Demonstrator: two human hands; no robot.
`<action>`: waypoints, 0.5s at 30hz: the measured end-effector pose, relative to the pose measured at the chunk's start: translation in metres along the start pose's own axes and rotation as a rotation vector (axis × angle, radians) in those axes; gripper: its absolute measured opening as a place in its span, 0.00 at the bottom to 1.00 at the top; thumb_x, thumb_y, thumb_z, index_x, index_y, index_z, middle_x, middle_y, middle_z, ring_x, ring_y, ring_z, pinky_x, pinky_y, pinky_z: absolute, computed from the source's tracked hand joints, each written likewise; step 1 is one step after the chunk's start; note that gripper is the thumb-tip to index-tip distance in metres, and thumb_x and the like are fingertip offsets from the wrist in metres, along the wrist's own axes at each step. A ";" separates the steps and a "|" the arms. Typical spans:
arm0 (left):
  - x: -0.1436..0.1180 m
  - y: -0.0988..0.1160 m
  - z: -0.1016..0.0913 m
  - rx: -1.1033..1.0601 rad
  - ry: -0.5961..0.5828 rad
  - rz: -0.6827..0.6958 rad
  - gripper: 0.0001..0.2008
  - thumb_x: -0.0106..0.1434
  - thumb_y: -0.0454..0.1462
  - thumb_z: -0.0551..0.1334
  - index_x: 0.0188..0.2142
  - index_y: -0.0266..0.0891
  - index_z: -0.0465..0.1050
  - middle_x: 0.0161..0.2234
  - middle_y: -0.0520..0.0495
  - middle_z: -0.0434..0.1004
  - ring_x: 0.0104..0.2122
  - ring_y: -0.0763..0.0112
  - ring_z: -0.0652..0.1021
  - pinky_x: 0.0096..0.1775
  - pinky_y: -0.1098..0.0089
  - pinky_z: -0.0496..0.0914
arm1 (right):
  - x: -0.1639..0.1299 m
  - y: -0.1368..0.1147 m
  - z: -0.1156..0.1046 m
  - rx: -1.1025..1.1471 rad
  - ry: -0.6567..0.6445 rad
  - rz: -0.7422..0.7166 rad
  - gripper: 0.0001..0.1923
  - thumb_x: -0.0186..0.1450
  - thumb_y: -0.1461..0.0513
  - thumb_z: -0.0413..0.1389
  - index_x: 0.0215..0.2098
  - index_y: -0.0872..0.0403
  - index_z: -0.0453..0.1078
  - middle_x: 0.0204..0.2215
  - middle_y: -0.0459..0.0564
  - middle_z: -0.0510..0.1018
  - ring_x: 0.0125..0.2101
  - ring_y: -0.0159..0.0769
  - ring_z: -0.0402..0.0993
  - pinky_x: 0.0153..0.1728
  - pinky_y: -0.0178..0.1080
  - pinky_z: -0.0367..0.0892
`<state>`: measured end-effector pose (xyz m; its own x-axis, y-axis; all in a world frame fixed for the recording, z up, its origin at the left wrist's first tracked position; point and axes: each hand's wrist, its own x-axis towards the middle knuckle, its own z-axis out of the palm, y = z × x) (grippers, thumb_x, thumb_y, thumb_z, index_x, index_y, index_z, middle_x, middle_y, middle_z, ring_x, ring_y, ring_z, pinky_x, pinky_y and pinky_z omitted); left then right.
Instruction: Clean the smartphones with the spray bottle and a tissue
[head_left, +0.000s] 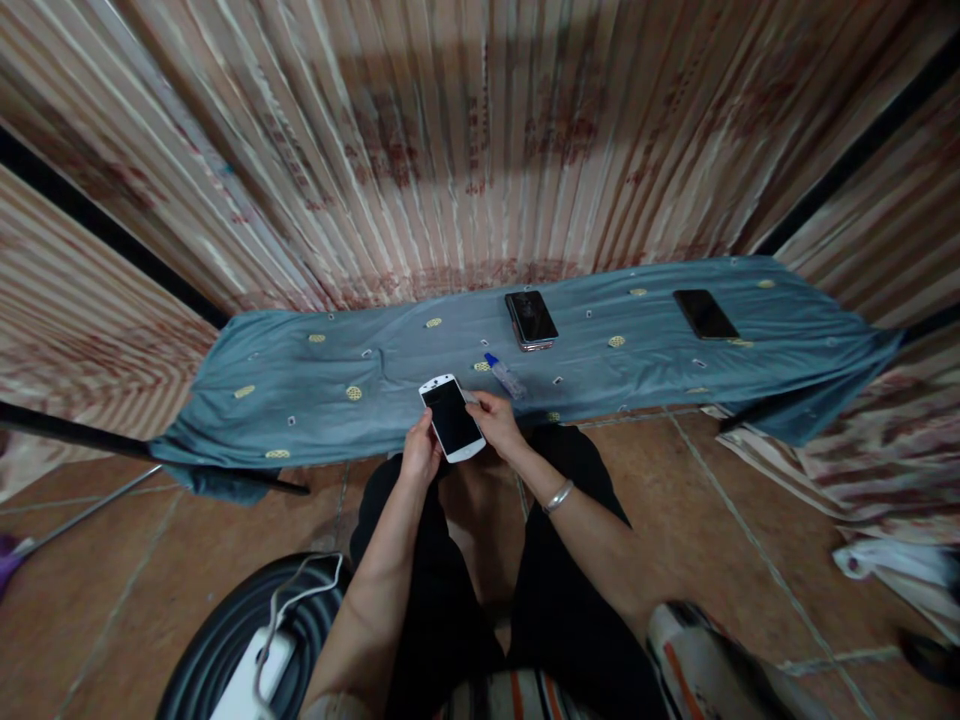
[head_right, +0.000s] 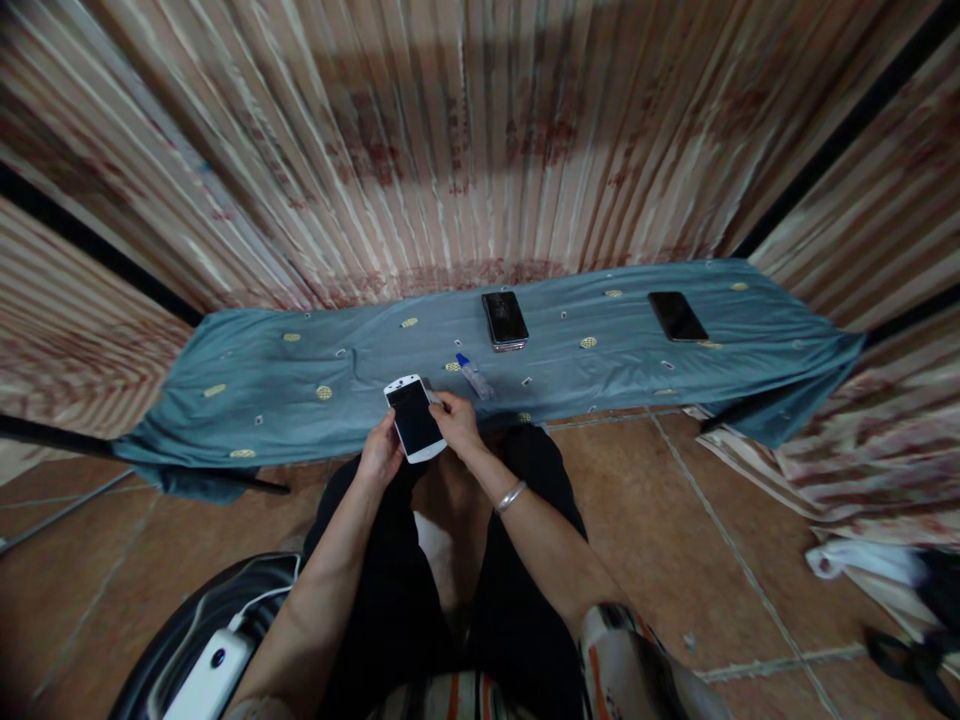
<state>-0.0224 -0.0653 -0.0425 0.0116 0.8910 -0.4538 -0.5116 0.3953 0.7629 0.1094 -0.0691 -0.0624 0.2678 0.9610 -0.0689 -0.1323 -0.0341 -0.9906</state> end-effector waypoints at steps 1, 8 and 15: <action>-0.001 0.000 0.000 0.009 0.002 0.007 0.08 0.63 0.37 0.63 0.34 0.33 0.75 0.23 0.50 0.77 0.24 0.72 0.78 0.37 0.68 0.76 | 0.001 0.000 -0.001 -0.032 0.008 -0.015 0.13 0.58 0.62 0.57 0.39 0.54 0.79 0.28 0.43 0.82 0.32 0.36 0.77 0.38 0.38 0.72; -0.004 -0.004 0.001 0.074 -0.031 0.057 0.13 0.53 0.42 0.71 0.29 0.34 0.75 0.23 0.47 0.78 0.34 0.61 0.82 0.41 0.63 0.75 | 0.006 -0.001 -0.005 -0.108 0.030 -0.107 0.13 0.62 0.59 0.56 0.42 0.54 0.79 0.32 0.46 0.83 0.37 0.38 0.78 0.44 0.41 0.72; -0.003 -0.007 0.001 0.103 -0.048 0.035 0.10 0.55 0.40 0.70 0.28 0.33 0.75 0.22 0.49 0.77 0.30 0.64 0.81 0.39 0.65 0.75 | 0.009 -0.003 -0.009 -0.167 0.057 -0.165 0.17 0.66 0.60 0.54 0.49 0.55 0.77 0.46 0.53 0.83 0.49 0.43 0.78 0.56 0.46 0.68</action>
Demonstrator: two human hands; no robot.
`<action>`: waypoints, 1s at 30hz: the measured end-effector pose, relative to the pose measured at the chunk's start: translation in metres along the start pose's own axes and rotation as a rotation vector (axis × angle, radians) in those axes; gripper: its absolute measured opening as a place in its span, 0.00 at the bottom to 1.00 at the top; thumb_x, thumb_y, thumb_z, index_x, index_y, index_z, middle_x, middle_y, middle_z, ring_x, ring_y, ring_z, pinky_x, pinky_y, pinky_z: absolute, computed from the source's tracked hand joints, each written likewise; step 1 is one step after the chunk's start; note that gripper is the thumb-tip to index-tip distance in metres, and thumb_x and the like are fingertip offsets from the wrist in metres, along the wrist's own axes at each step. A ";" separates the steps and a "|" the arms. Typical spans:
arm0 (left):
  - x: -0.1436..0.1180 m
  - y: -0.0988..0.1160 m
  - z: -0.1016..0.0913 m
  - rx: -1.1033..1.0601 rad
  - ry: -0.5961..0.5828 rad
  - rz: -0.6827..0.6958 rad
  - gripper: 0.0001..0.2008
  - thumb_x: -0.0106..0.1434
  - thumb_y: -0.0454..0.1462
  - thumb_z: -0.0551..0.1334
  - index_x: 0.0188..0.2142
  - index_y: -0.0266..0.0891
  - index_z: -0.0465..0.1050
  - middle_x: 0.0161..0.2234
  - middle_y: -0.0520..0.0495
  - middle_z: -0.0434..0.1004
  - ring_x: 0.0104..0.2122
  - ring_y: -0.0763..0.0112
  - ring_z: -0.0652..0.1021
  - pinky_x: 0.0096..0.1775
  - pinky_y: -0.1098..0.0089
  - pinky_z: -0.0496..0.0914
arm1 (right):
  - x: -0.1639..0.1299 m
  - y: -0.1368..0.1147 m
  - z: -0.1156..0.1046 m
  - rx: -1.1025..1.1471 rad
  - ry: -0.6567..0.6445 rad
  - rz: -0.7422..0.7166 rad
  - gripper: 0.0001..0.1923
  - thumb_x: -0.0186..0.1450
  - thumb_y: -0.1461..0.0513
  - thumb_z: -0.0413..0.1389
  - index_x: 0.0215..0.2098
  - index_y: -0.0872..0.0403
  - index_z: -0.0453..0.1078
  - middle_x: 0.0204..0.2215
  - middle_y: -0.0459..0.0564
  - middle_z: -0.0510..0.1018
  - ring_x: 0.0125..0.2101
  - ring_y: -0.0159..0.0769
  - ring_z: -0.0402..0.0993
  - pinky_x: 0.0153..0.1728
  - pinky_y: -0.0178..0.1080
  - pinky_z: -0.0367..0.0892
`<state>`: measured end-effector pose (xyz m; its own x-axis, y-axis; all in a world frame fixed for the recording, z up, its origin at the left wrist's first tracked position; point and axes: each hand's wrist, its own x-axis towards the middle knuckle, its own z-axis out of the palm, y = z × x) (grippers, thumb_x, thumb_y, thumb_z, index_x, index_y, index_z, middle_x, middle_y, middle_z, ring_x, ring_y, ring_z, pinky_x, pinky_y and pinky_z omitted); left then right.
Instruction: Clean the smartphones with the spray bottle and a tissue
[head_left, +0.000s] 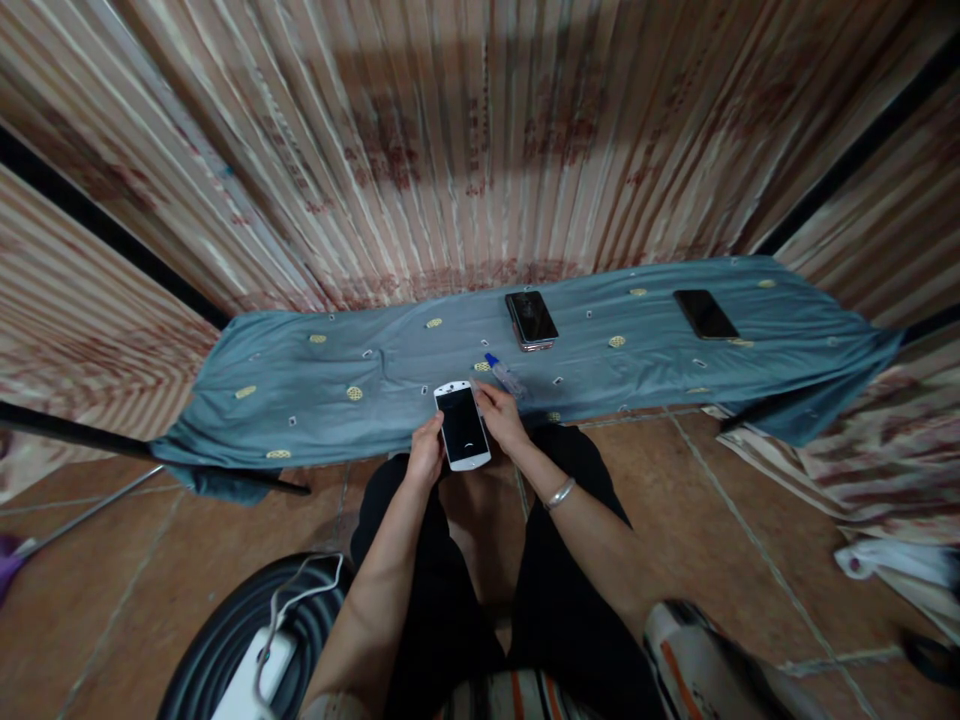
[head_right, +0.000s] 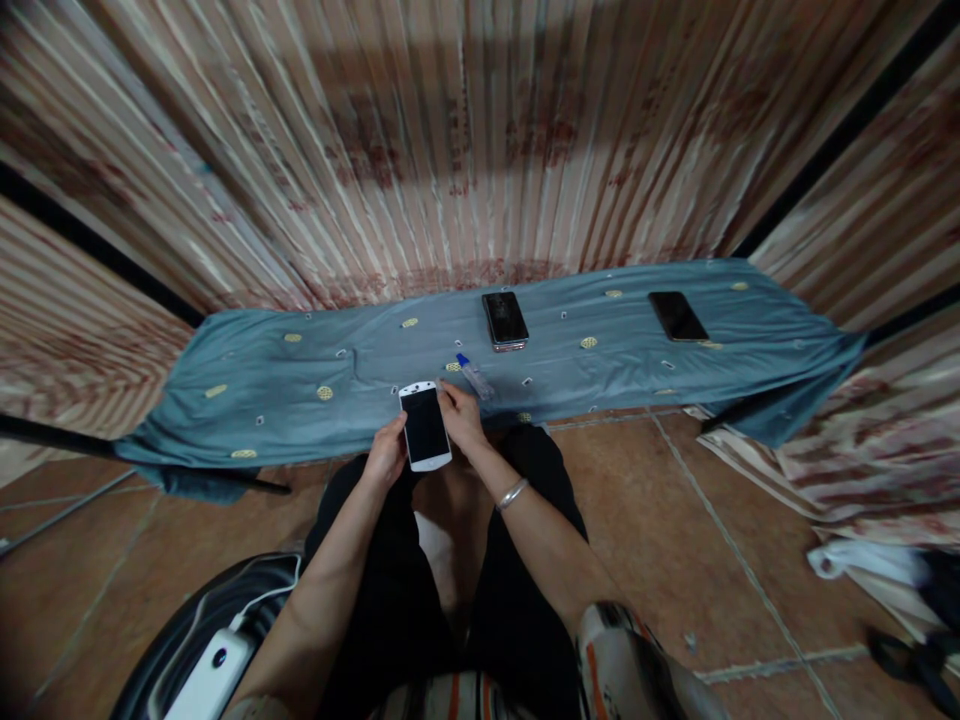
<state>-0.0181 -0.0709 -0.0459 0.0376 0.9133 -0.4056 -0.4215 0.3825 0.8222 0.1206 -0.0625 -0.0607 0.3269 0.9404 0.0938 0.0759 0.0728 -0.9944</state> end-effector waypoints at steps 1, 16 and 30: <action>0.000 0.000 0.000 -0.003 0.000 -0.010 0.10 0.55 0.39 0.70 0.29 0.33 0.75 0.21 0.49 0.77 0.30 0.65 0.81 0.38 0.65 0.75 | 0.000 0.000 -0.001 -0.020 0.001 -0.011 0.17 0.66 0.60 0.54 0.50 0.54 0.77 0.48 0.52 0.82 0.51 0.43 0.77 0.57 0.45 0.67; 0.003 0.015 0.006 -0.170 0.192 -0.017 0.10 0.66 0.30 0.57 0.30 0.30 0.75 0.24 0.45 0.79 0.31 0.67 0.82 0.44 0.65 0.76 | -0.011 0.004 0.001 -0.002 -0.161 -0.020 0.15 0.66 0.57 0.56 0.47 0.50 0.80 0.41 0.45 0.85 0.48 0.43 0.79 0.56 0.46 0.69; 0.004 0.023 0.008 -0.229 0.252 -0.014 0.10 0.68 0.32 0.56 0.33 0.32 0.75 0.25 0.45 0.79 0.33 0.63 0.82 0.44 0.62 0.77 | -0.026 -0.002 -0.011 0.051 -0.238 -0.031 0.15 0.63 0.56 0.58 0.45 0.49 0.80 0.42 0.47 0.84 0.43 0.42 0.81 0.48 0.43 0.72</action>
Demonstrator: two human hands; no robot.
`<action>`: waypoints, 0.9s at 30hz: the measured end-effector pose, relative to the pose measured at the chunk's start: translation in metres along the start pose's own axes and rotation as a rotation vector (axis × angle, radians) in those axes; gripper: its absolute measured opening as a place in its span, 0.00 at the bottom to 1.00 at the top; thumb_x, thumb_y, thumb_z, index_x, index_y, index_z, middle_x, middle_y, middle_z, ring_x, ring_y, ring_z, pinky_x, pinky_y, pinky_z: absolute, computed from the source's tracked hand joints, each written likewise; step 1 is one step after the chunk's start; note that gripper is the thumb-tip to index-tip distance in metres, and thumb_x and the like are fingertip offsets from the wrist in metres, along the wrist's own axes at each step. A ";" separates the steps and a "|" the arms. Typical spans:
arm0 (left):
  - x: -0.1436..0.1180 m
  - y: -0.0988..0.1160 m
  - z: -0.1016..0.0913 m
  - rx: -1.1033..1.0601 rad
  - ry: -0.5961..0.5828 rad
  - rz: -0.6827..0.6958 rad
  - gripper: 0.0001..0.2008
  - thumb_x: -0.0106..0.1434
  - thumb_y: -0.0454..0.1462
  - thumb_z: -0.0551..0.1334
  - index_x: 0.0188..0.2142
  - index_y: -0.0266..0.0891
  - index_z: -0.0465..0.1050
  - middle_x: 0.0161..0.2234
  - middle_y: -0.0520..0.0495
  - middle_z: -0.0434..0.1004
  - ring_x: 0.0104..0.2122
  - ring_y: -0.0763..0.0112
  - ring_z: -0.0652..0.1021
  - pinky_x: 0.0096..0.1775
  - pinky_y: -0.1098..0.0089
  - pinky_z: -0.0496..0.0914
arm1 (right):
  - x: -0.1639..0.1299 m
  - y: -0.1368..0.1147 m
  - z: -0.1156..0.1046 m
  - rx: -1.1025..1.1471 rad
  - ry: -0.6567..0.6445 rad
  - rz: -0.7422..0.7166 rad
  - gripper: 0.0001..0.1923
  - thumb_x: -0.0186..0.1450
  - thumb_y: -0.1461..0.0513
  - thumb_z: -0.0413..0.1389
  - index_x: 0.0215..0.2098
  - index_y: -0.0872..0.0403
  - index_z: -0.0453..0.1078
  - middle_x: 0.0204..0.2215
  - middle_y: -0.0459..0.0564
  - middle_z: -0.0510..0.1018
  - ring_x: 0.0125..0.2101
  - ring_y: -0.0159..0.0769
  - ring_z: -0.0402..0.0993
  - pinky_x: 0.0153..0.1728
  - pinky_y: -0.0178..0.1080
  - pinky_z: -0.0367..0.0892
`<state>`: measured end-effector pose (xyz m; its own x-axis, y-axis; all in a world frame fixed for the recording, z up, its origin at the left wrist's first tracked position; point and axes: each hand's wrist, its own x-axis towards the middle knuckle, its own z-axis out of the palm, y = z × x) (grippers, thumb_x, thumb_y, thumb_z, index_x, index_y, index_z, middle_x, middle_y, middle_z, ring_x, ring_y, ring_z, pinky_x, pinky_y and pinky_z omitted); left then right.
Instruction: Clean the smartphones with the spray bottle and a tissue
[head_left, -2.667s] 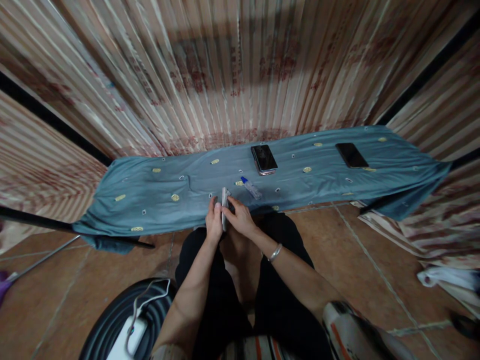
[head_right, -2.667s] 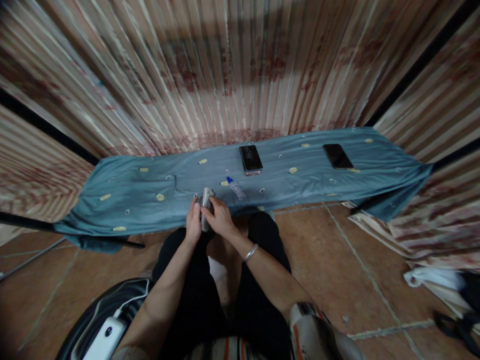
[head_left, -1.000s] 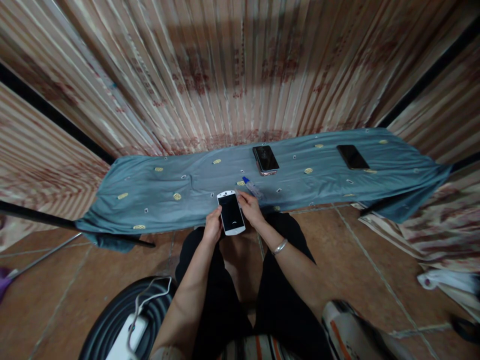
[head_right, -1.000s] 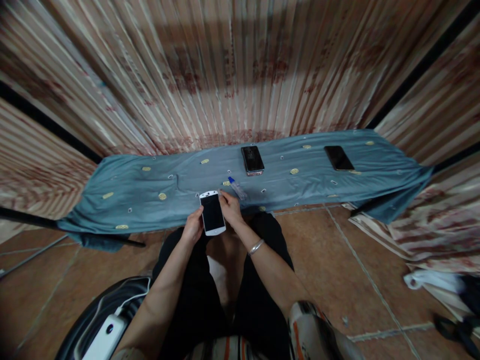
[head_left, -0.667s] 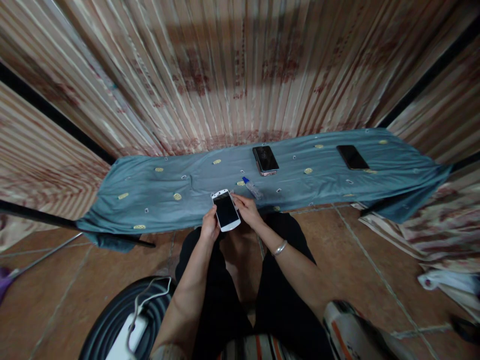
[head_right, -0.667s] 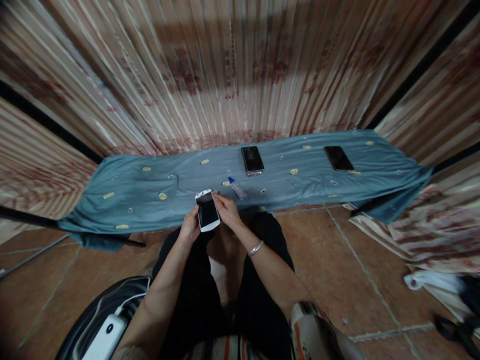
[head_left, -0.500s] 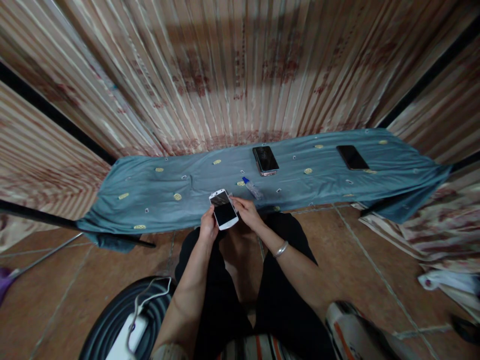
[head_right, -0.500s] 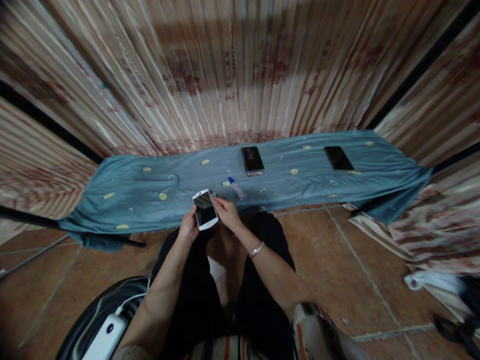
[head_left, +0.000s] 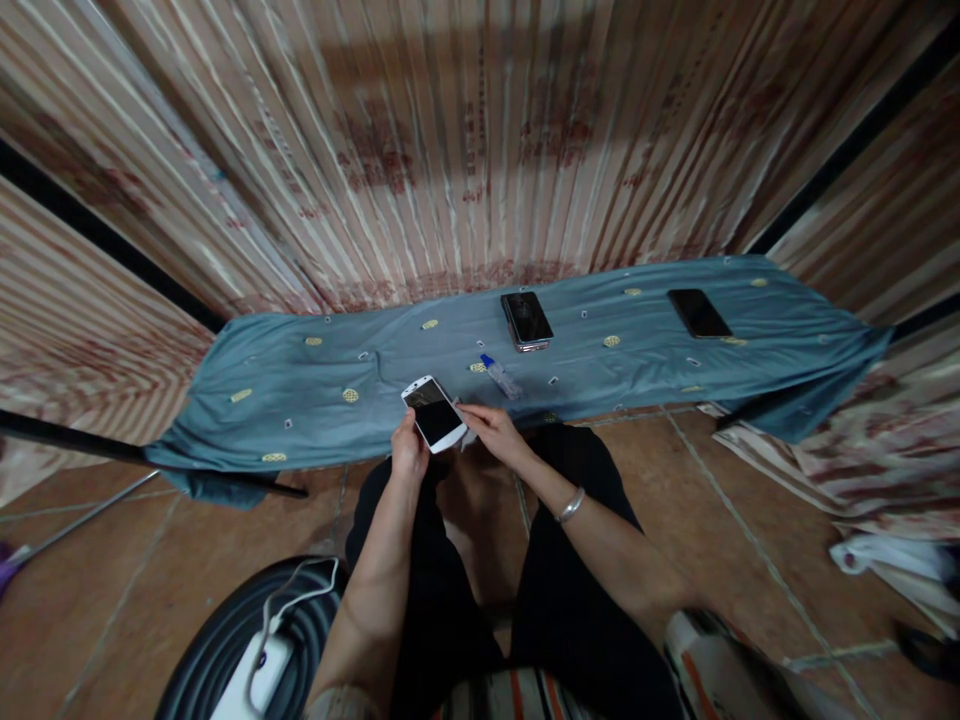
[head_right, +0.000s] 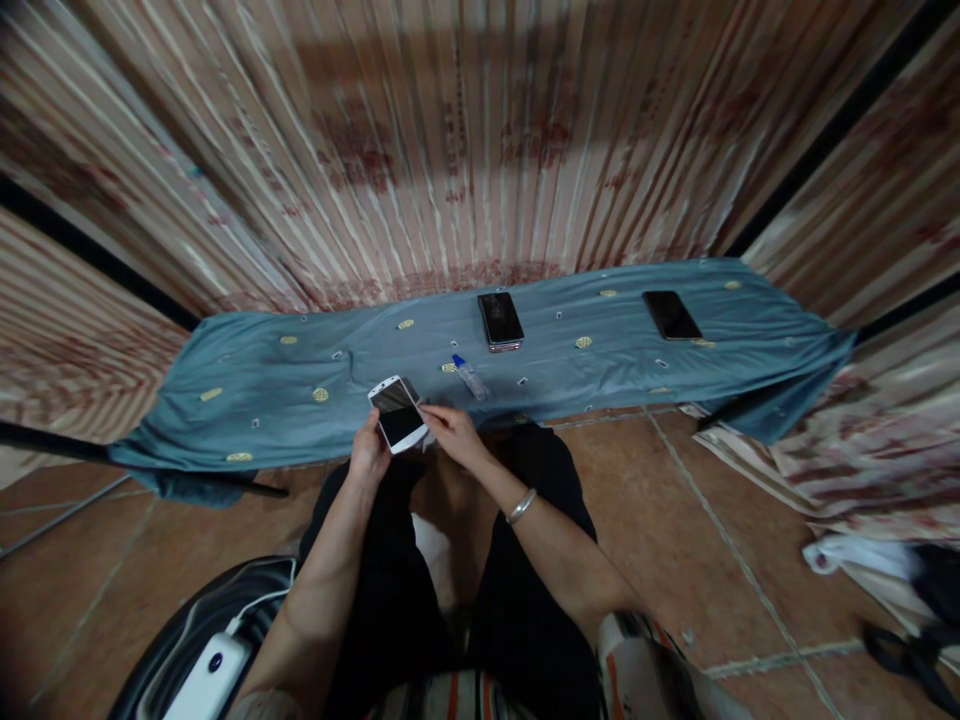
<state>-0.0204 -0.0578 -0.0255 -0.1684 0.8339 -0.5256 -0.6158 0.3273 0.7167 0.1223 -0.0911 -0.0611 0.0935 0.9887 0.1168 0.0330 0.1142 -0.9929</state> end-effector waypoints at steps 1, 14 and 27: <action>0.001 0.000 0.000 -0.003 0.002 0.008 0.10 0.68 0.33 0.56 0.34 0.32 0.75 0.25 0.45 0.79 0.33 0.64 0.82 0.43 0.63 0.77 | 0.000 0.000 0.001 0.014 0.002 -0.002 0.15 0.62 0.55 0.58 0.45 0.49 0.80 0.42 0.47 0.84 0.43 0.42 0.81 0.48 0.43 0.72; 0.002 0.002 -0.003 -0.016 -0.098 0.020 0.08 0.68 0.33 0.57 0.36 0.34 0.74 0.27 0.47 0.79 0.26 0.73 0.78 0.36 0.71 0.75 | 0.008 0.013 0.002 0.075 0.115 0.132 0.15 0.57 0.63 0.59 0.43 0.52 0.79 0.35 0.44 0.84 0.37 0.38 0.80 0.42 0.40 0.74; 0.002 0.009 -0.010 -0.042 -0.158 -0.101 0.29 0.69 0.54 0.48 0.47 0.31 0.74 0.29 0.39 0.78 0.28 0.65 0.80 0.37 0.65 0.75 | 0.030 0.009 -0.020 0.104 0.225 0.124 0.14 0.60 0.55 0.61 0.42 0.49 0.81 0.41 0.50 0.84 0.44 0.45 0.79 0.49 0.46 0.73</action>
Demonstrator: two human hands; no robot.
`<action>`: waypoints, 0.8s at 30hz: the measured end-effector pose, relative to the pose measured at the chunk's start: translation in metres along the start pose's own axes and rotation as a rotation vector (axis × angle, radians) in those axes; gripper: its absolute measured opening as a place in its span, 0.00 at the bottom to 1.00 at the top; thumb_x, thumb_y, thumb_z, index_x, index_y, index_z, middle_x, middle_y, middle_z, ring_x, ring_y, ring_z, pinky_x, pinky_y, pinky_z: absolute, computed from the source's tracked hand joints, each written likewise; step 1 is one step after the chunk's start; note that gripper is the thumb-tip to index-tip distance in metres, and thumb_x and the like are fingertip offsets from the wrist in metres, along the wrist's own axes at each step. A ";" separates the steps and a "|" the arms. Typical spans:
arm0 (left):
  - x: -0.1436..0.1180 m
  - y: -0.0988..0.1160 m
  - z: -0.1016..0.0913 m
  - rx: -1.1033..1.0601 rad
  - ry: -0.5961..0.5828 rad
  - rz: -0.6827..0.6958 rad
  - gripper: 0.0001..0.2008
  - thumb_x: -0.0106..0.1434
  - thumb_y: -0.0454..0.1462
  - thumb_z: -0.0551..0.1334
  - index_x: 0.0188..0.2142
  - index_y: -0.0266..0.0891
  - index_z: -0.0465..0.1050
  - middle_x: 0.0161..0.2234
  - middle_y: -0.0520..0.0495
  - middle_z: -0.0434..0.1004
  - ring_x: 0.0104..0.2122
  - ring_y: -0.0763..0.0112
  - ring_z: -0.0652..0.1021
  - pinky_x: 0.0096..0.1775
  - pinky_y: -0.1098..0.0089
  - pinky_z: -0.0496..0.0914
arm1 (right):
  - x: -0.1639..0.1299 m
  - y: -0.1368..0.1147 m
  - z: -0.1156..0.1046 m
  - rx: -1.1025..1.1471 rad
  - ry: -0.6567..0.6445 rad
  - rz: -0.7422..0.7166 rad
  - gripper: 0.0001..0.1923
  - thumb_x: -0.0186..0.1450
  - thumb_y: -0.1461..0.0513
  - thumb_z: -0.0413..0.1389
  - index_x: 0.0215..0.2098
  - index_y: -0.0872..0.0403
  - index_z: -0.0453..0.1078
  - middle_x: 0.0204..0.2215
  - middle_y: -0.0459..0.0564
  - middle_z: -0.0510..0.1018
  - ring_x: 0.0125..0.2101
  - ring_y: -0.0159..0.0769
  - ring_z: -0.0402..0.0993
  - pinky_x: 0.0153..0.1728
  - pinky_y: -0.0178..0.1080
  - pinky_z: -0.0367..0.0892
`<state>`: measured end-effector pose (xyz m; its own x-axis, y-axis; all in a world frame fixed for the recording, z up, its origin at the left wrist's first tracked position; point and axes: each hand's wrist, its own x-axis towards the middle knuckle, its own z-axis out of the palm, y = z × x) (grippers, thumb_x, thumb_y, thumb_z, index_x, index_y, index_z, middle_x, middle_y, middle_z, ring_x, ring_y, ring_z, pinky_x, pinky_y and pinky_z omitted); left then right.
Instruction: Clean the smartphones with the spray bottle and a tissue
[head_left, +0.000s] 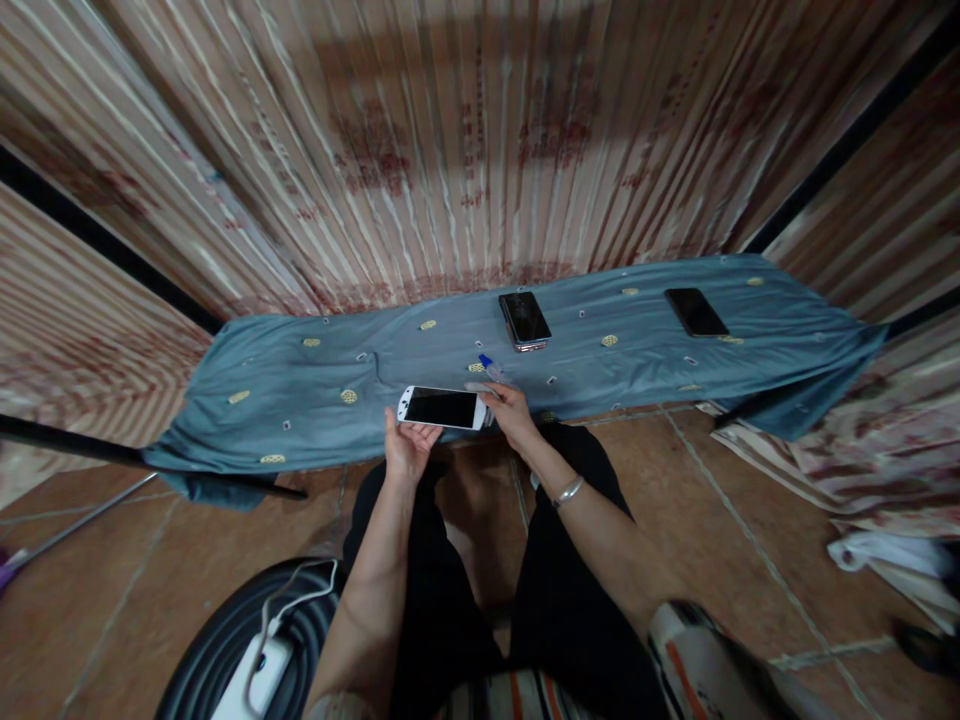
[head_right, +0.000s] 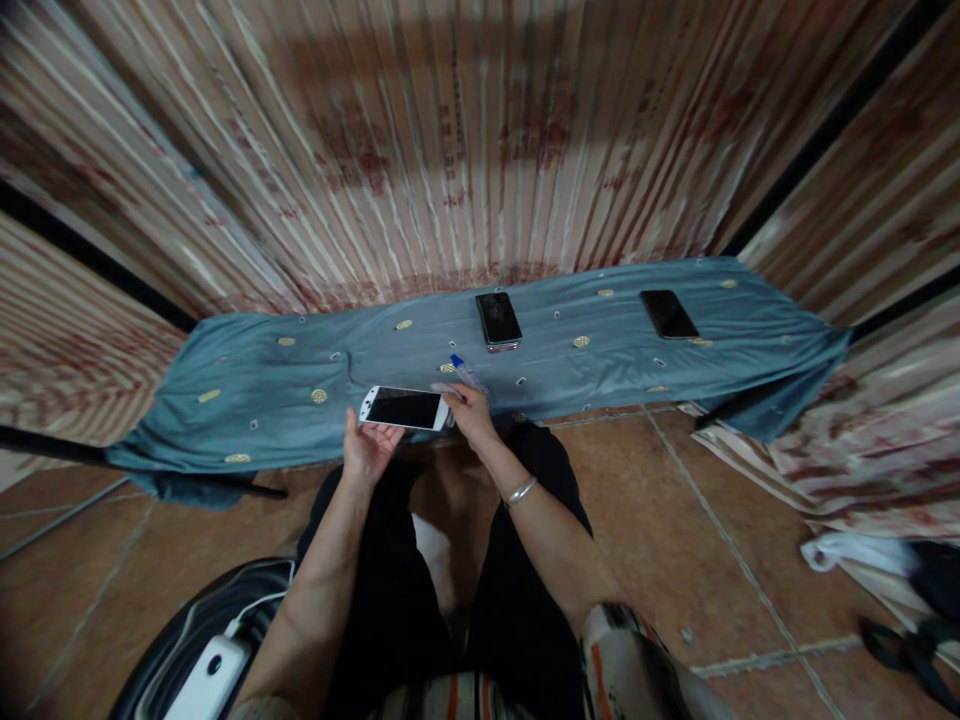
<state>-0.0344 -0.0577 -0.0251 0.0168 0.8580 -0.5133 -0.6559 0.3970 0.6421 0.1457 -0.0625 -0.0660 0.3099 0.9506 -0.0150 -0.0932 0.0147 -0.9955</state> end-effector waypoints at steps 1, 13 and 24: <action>-0.001 0.000 0.000 0.005 -0.005 -0.001 0.27 0.69 0.52 0.48 0.48 0.32 0.73 0.29 0.40 0.78 0.28 0.65 0.80 0.38 0.65 0.75 | 0.001 0.000 0.000 -0.002 0.004 0.005 0.14 0.60 0.55 0.61 0.42 0.49 0.81 0.40 0.50 0.84 0.44 0.45 0.79 0.49 0.46 0.72; -0.007 0.002 0.004 -0.009 -0.008 -0.001 0.20 0.72 0.44 0.47 0.49 0.33 0.71 0.30 0.41 0.80 0.29 0.66 0.82 0.40 0.63 0.77 | 0.003 0.001 0.000 0.068 0.042 -0.028 0.18 0.59 0.56 0.62 0.46 0.52 0.80 0.46 0.51 0.83 0.50 0.45 0.77 0.56 0.48 0.68; -0.003 0.001 0.002 -0.088 0.009 0.044 0.19 0.72 0.44 0.49 0.51 0.34 0.71 0.34 0.39 0.80 0.34 0.63 0.82 0.43 0.60 0.76 | 0.000 0.008 0.003 -0.041 0.014 -0.055 0.18 0.62 0.53 0.61 0.48 0.49 0.79 0.48 0.51 0.82 0.52 0.45 0.76 0.59 0.49 0.65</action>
<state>-0.0339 -0.0587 -0.0219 -0.0200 0.8711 -0.4906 -0.7198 0.3280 0.6118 0.1425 -0.0617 -0.0739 0.3268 0.9443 0.0388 -0.0365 0.0537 -0.9979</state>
